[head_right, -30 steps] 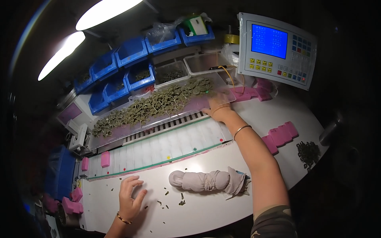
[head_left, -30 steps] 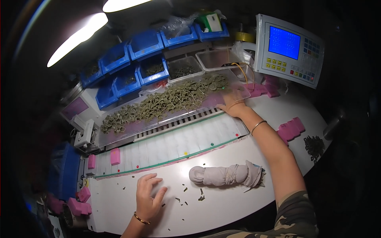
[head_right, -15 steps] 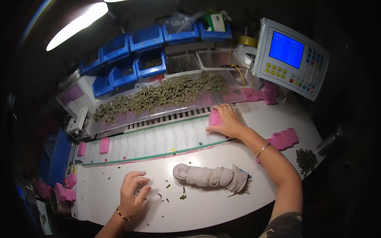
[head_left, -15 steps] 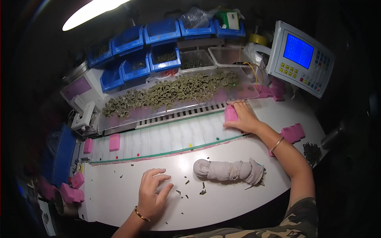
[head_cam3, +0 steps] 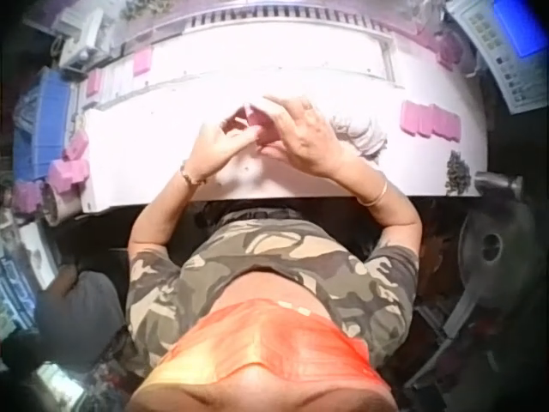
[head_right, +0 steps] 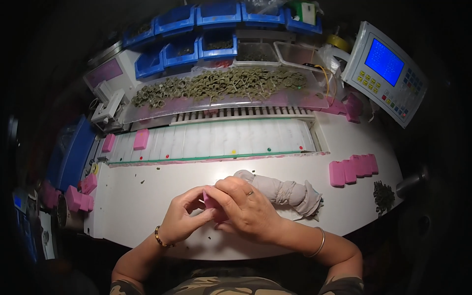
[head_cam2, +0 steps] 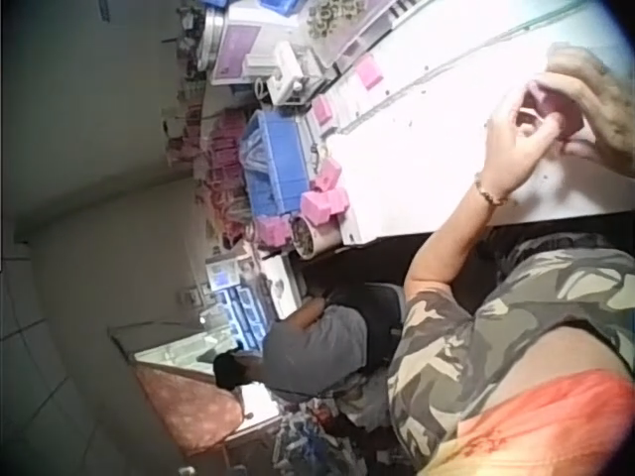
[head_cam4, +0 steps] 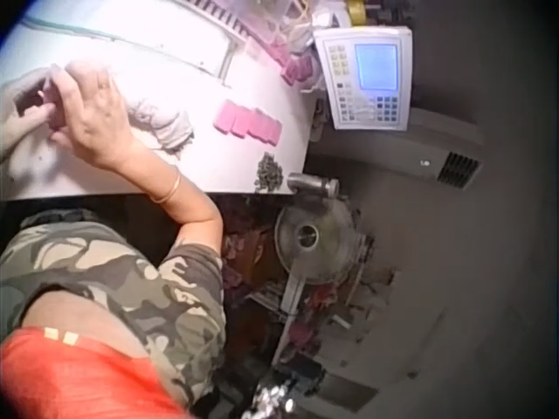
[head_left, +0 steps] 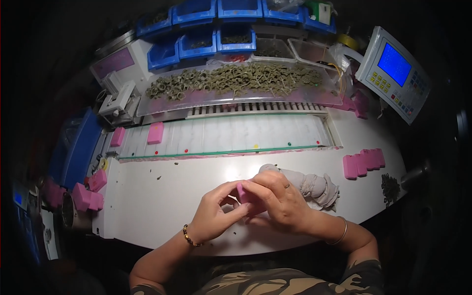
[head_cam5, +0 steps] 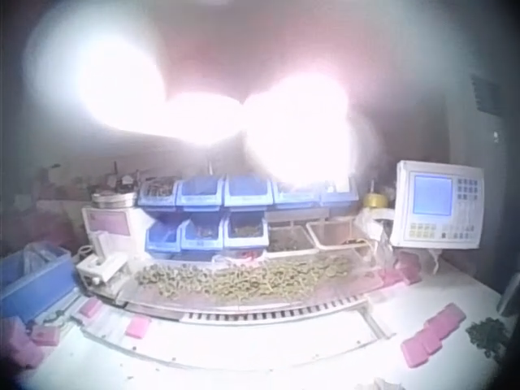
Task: Assembling small decorative components and hardware into pink plastic jewelry or toy cases at a production station.
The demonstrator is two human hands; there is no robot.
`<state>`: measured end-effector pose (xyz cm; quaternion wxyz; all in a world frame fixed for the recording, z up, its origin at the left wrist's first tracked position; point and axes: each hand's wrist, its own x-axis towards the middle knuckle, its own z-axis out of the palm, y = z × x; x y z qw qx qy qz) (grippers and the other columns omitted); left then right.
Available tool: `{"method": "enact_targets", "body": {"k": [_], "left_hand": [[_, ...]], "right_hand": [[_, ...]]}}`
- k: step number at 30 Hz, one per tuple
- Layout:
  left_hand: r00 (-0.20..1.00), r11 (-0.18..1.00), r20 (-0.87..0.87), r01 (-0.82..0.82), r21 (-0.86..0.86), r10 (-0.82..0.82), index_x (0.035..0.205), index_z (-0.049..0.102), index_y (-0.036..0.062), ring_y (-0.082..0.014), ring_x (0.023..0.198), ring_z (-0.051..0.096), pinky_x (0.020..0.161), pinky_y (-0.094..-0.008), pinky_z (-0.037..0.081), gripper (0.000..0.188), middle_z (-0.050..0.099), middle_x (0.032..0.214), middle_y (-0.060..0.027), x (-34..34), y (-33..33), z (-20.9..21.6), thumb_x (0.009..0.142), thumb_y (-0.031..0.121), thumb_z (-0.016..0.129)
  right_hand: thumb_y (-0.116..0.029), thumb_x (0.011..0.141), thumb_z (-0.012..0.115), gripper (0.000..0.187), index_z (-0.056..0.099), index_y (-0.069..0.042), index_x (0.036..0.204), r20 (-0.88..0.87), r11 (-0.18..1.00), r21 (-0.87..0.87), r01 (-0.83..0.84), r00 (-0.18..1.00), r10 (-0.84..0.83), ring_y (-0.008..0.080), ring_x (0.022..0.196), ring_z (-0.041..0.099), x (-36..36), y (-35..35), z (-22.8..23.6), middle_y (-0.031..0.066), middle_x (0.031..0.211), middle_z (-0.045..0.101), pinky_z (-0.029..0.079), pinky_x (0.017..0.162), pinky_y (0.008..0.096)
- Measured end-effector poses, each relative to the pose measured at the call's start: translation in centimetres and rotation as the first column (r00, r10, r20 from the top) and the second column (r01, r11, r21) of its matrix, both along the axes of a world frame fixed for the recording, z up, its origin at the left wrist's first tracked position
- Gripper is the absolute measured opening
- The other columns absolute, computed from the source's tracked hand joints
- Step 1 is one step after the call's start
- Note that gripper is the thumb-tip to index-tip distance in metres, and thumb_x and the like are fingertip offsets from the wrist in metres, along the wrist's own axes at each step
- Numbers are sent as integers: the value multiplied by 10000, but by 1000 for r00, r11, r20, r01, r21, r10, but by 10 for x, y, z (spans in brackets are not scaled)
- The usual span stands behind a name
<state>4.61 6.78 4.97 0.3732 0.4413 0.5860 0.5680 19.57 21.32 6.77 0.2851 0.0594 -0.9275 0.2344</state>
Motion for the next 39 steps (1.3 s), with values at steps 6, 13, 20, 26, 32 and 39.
{"method": "enact_targets", "body": {"k": [6, 13, 20, 26, 32, 39], "left_hand": [[874, 997, -486, 41, 61, -6, 1204, 624, -4, -225, 902, 665, 808, -313, 534, 454, 667, 1072, -128, -4, -42, -15, 774, 48, 758], [938, 989, -312, 147, -31, -150, 1203, 624, -2, -247, 965, 678, 878, -320, 530, 428, 685, 1074, -133, -25, -57, -10, 790, 33, 730], [966, 993, -260, 35, 115, -4, 1095, 608, -12, -208, 761, 681, 723, -298, 552, 234, 673, 953, -115, -20, -53, -40, 869, 44, 633], [983, 985, 70, -165, -50, 168, 978, 554, 7, -116, 708, 590, 678, -263, 514, 148, 602, 866, -59, -2, -41, -47, 950, -9, 409], [961, 980, 252, 148, -131, -111, 1164, 619, 79, -182, 929, 591, 853, -272, 480, 271, 630, 1107, -63, -20, -41, -34, 896, 98, 647], [901, 968, -357, 212, -135, -247, 1299, 511, 93, -242, 1119, 545, 1004, -368, 405, 712, 581, 1229, -86, -16, -45, -21, 703, 238, 873]], "right_hand": [[-47, 747, 692, 331, 633, -14, 1071, 22, 996, -64, 56, 998, -54, 296, 956, 597, 9, -36, -32, 116, 1049, 597, 534, 791, 367], [-30, 700, 674, 326, 644, -49, 1025, -18, 994, 70, 80, 997, -79, 291, 983, 575, 5, -53, -41, 104, 1121, 591, 550, 747, 335], [-19, 727, 675, 279, 616, -85, 992, -75, 988, 135, 70, 995, -60, 268, 1003, 568, 3, -53, -54, 90, 1178, 560, 546, 750, 328], [-64, 721, 693, 264, 611, -115, 967, -144, 977, 189, 96, 987, -69, 225, 983, 584, 5, -54, -56, 81, 1142, 566, 537, 723, 304], [-72, 739, 699, 136, 633, -99, 855, -224, 978, 181, -102, 964, 142, 201, 832, 630, 22, -54, -65, 63, 957, 597, 546, 672, 276], [-68, 740, 725, 242, 674, -47, 975, -73, 981, 13, -195, 978, 195, 231, 893, 641, 38, -46, -53, 101, 1020, 661, 554, 682, 304]]}}
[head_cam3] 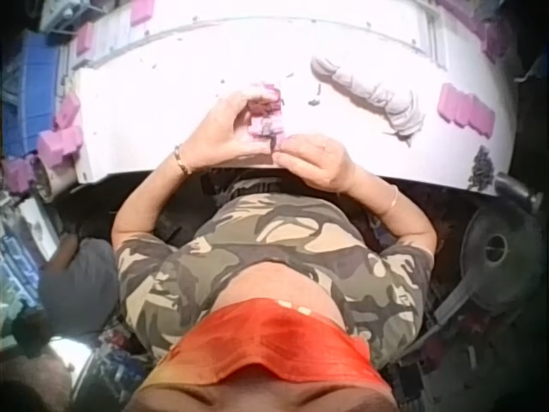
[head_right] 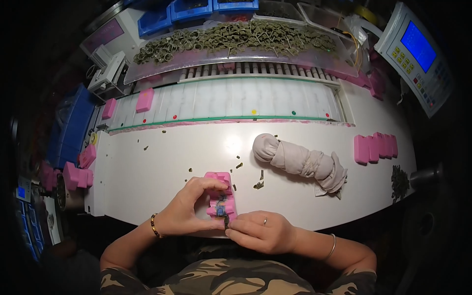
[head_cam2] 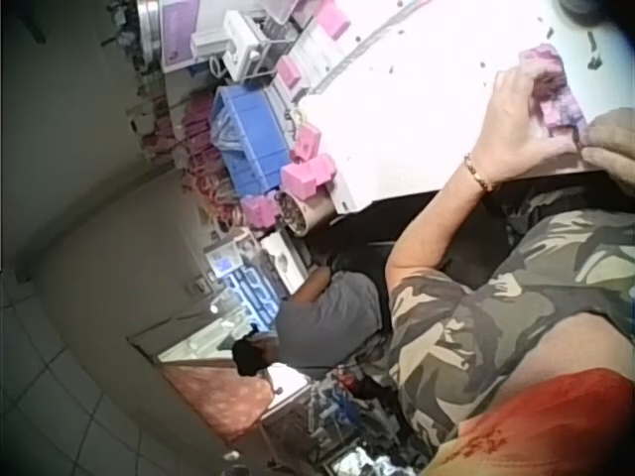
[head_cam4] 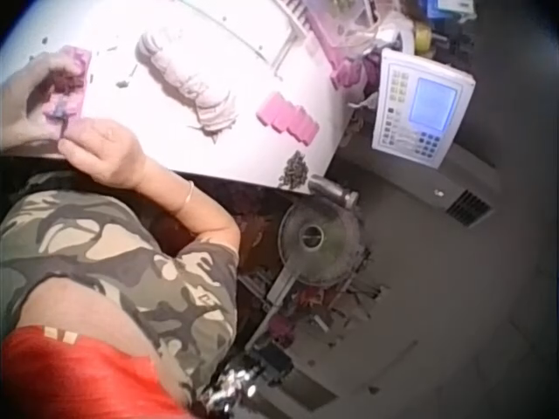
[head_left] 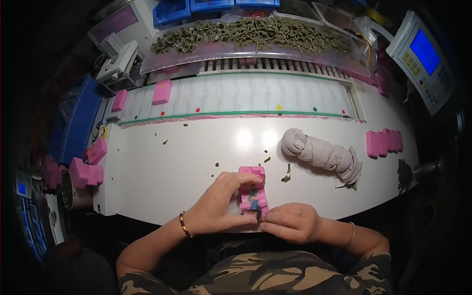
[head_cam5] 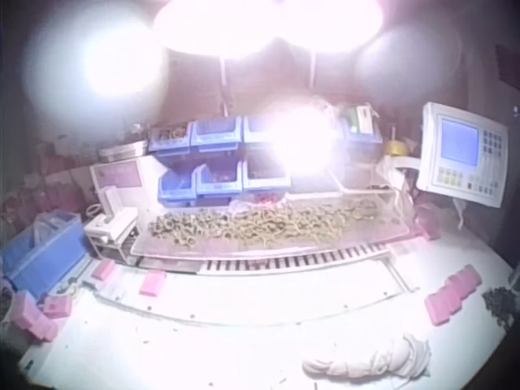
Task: Assembling small decorative components and hardware into pink plastic jewelry or toy cases at a production station.
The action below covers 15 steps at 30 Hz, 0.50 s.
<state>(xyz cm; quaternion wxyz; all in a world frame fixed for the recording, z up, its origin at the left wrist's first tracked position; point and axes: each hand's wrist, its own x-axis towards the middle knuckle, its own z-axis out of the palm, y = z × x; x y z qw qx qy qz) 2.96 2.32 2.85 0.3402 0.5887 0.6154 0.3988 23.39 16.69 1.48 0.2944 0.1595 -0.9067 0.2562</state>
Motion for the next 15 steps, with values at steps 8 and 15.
{"method": "enact_targets", "body": {"k": [8, 15], "left_hand": [[997, 996, -60, -53, 76, 57, 1301, 506, 109, -289, 1057, 550, 938, -387, 449, 713, 581, 1215, -98, 4, 0, -4, 676, 183, 841], [957, 988, 260, -100, -118, 128, 1320, 471, 71, -271, 1109, 565, 992, -365, 433, 747, 555, 1246, -111, 0, 0, -4, 691, 172, 861]], "right_hand": [[-126, 779, 771, 362, 641, -17, 1100, 287, 950, -275, 147, 956, -64, 299, 877, 618, -32, 1, 17, 113, 916, 653, 523, 743, 365], [-75, 771, 757, 306, 671, -14, 1058, 68, 980, -189, 69, 996, -57, 259, 804, 629, -35, 2, 27, 89, 889, 660, 524, 728, 338]]}}
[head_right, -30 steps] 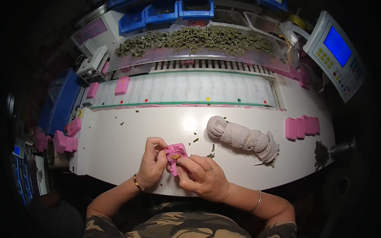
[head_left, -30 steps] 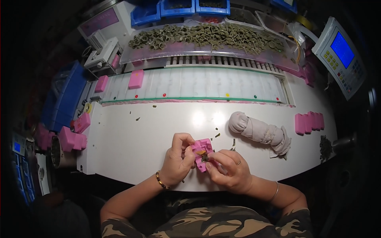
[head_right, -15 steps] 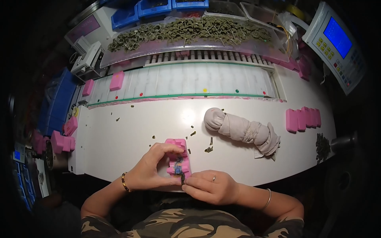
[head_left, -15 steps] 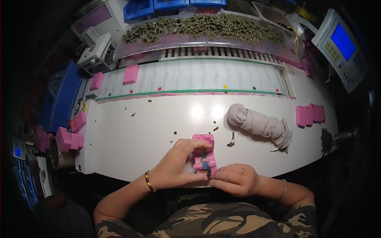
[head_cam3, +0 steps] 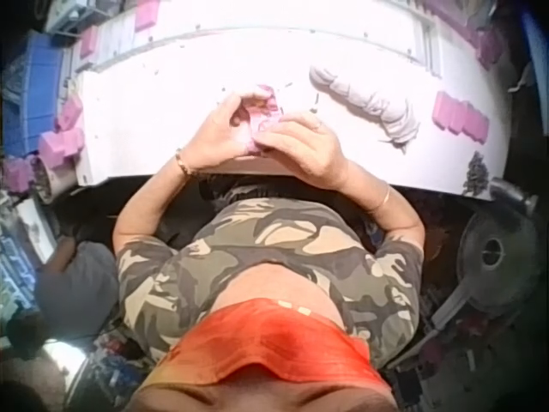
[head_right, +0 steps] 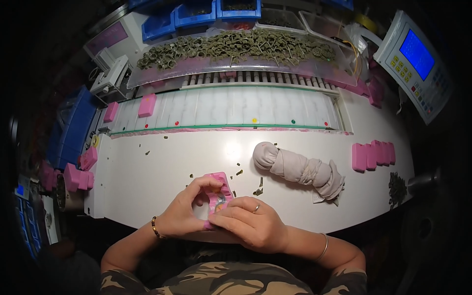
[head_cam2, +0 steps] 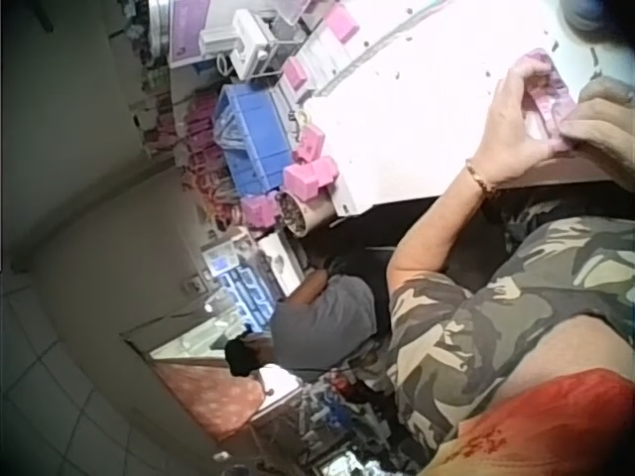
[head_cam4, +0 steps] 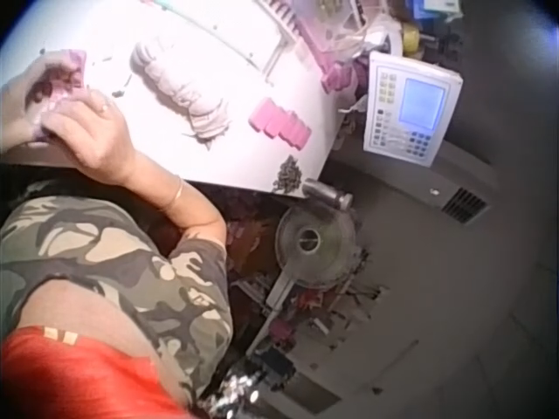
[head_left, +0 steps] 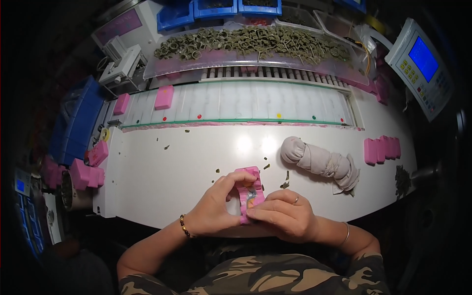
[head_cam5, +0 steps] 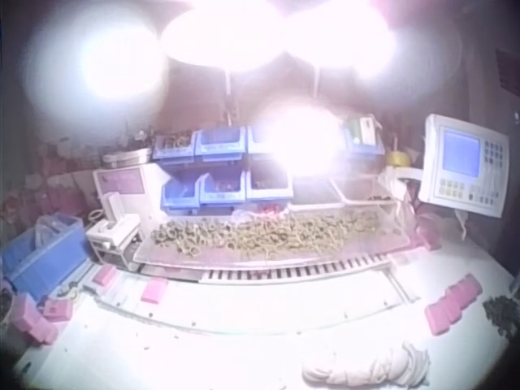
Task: Assembling small decorative components and hardware into pink plastic jewelry or toy cases at a production station.
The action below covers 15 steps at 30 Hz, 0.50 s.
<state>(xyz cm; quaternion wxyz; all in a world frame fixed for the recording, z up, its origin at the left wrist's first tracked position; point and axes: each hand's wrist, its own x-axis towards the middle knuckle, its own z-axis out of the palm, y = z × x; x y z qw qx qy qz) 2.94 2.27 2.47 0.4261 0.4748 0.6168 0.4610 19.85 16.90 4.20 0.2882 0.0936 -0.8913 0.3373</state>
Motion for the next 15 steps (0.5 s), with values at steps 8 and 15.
{"method": "enact_targets", "body": {"k": [8, 15], "left_hand": [[945, 986, -325, 37, 160, 18, 1301, 453, 54, -315, 1092, 533, 971, -398, 440, 774, 563, 1213, -130, 11, 6, -1, 655, 189, 856], [903, 992, -429, 42, 120, 13, 1296, 435, 67, -281, 1072, 557, 975, -373, 448, 788, 548, 1211, -129, 4, 11, 2, 653, 199, 872]], "right_hand": [[-76, 727, 748, 262, 652, -35, 967, -8, 913, 218, 344, 936, -351, 275, 831, 604, -54, 54, 9, 103, 845, 652, 480, 768, 413], [-125, 721, 777, 557, 582, -60, 1239, 182, 883, 307, 355, 889, -421, 309, 1098, 570, -45, 72, 5, 129, 1172, 617, 449, 903, 418]]}}
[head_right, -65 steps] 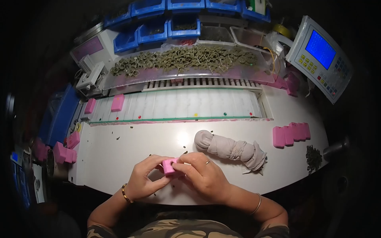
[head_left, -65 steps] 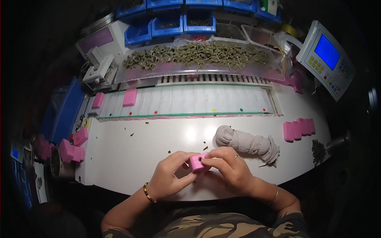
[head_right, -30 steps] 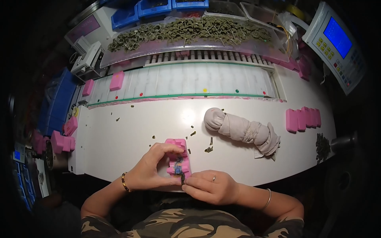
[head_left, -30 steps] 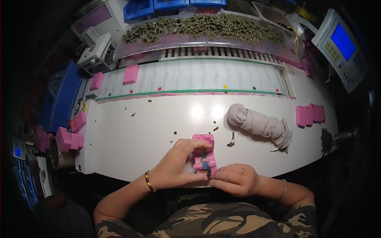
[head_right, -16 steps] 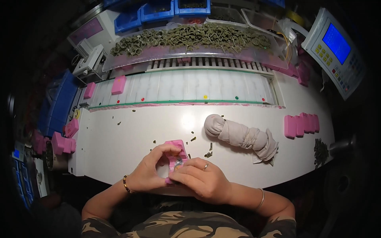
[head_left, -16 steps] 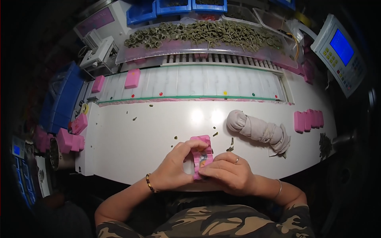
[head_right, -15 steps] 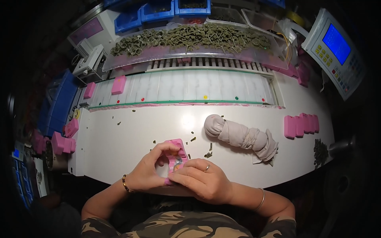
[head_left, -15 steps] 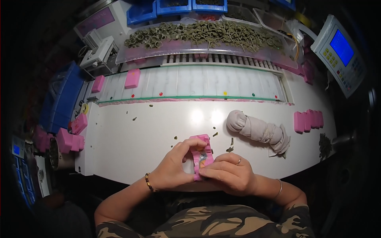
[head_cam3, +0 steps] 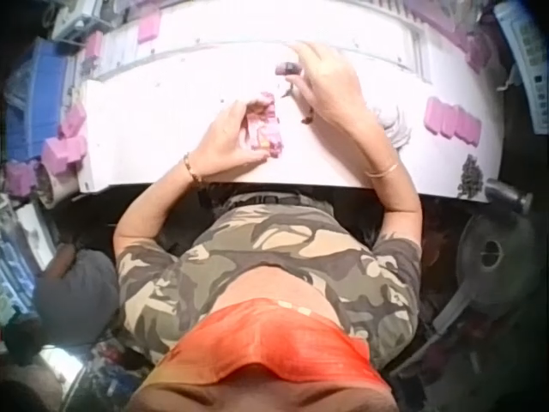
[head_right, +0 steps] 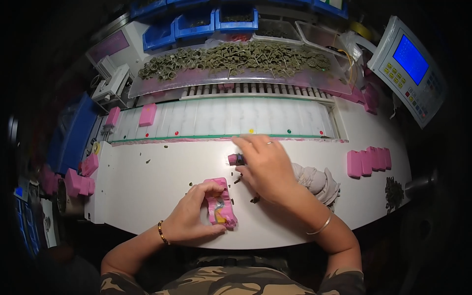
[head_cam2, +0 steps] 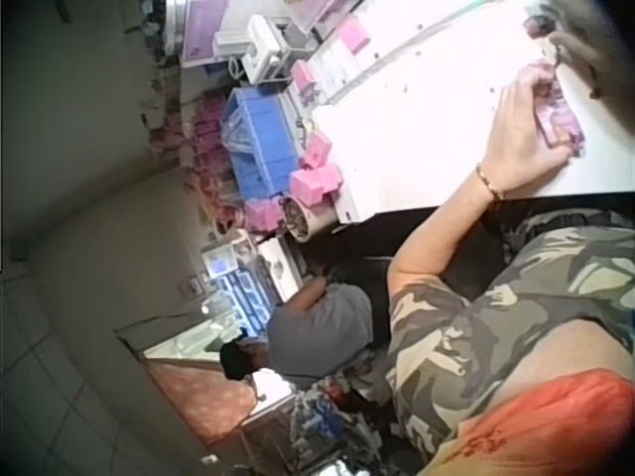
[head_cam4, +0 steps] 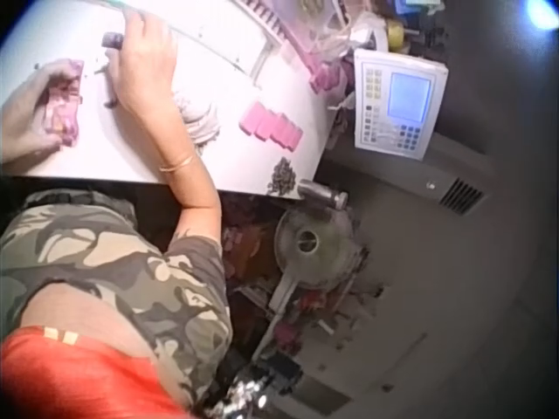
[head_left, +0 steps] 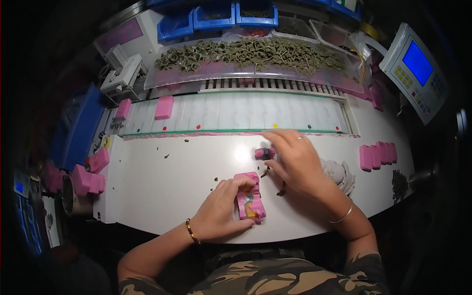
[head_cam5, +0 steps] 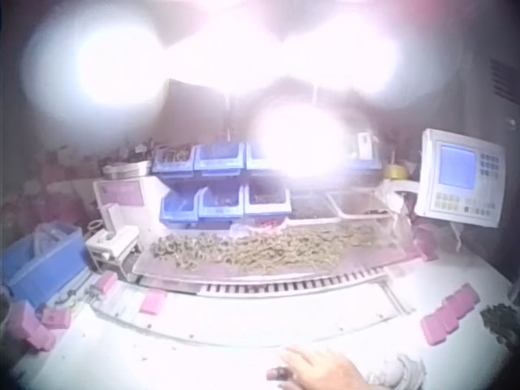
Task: Assembling small decorative components and hardware into pink plastic jewelry or toy cases at a production station.
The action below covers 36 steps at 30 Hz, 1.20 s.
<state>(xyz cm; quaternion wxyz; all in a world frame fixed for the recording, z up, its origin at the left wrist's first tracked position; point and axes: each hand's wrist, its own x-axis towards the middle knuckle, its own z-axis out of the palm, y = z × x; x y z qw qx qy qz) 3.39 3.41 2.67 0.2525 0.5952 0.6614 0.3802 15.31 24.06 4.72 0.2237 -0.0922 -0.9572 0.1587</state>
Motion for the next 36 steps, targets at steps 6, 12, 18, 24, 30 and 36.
{"method": "enact_targets", "body": {"k": [6, 12, 18, 24, 30, 36], "left_hand": [[998, 999, 70, 9, -37, -7, 1311, 410, 78, -322, 1110, 542, 981, -398, 440, 787, 550, 1211, -133, -6, 6, 3, 659, 184, 837], [987, 995, 159, 15, -98, 1, 1335, 395, 72, -326, 1114, 549, 990, -404, 435, 833, 553, 1205, -147, -13, 12, -2, 654, 231, 848], [964, 977, 266, 81, -196, -26, 1369, 383, 58, -372, 1141, 541, 974, -433, 445, 892, 557, 1211, -193, -13, 15, -6, 639, 256, 857], [986, 987, 143, -69, -142, 89, 1366, 401, 70, -371, 1126, 550, 966, -431, 452, 843, 564, 1228, -182, -3, 11, -1, 672, 234, 851], [997, 992, -19, -68, 107, 70, 1275, 462, 63, -309, 1075, 564, 938, -393, 461, 669, 563, 1192, -130, 1, 7, -12, 703, 136, 803], [992, 987, -55, -103, 121, 111, 1256, 475, 107, -314, 963, 517, 865, -393, 452, 681, 532, 1068, -113, 3, 3, -5, 677, 171, 826]], "right_hand": [[-54, 709, 781, 759, 491, -109, 1408, 263, 973, -224, -54, 958, 113, 349, 1163, 546, 53, 28, 17, 155, 1300, 574, 447, 985, 425], [-58, 743, 711, 522, 656, -137, 1256, -81, 968, 248, -30, 995, 51, 294, 924, 628, 45, -1, 49, 131, 1220, 646, 537, 759, 367], [-186, 816, 615, 480, 630, -142, 1293, -26, 850, 494, -182, 974, 224, 261, 906, 620, 23, -60, 0, 132, 1289, 614, 509, 722, 351], [-190, 776, 632, 481, 650, -164, 1256, -138, 931, 297, -214, 955, 264, 271, 905, 621, 30, -49, 47, 81, 1276, 632, 501, 710, 335], [-162, 771, 648, 487, 668, -228, 1254, 52, 904, 296, -308, 950, 307, 251, 897, 632, 64, -55, 8, 86, 1287, 630, 519, 733, 320], [-85, 786, 629, 491, 623, -163, 1271, 181, 916, 389, -94, 983, 25, 270, 980, 610, 82, 0, 8, 83, 1344, 583, 467, 828, 361]]}}
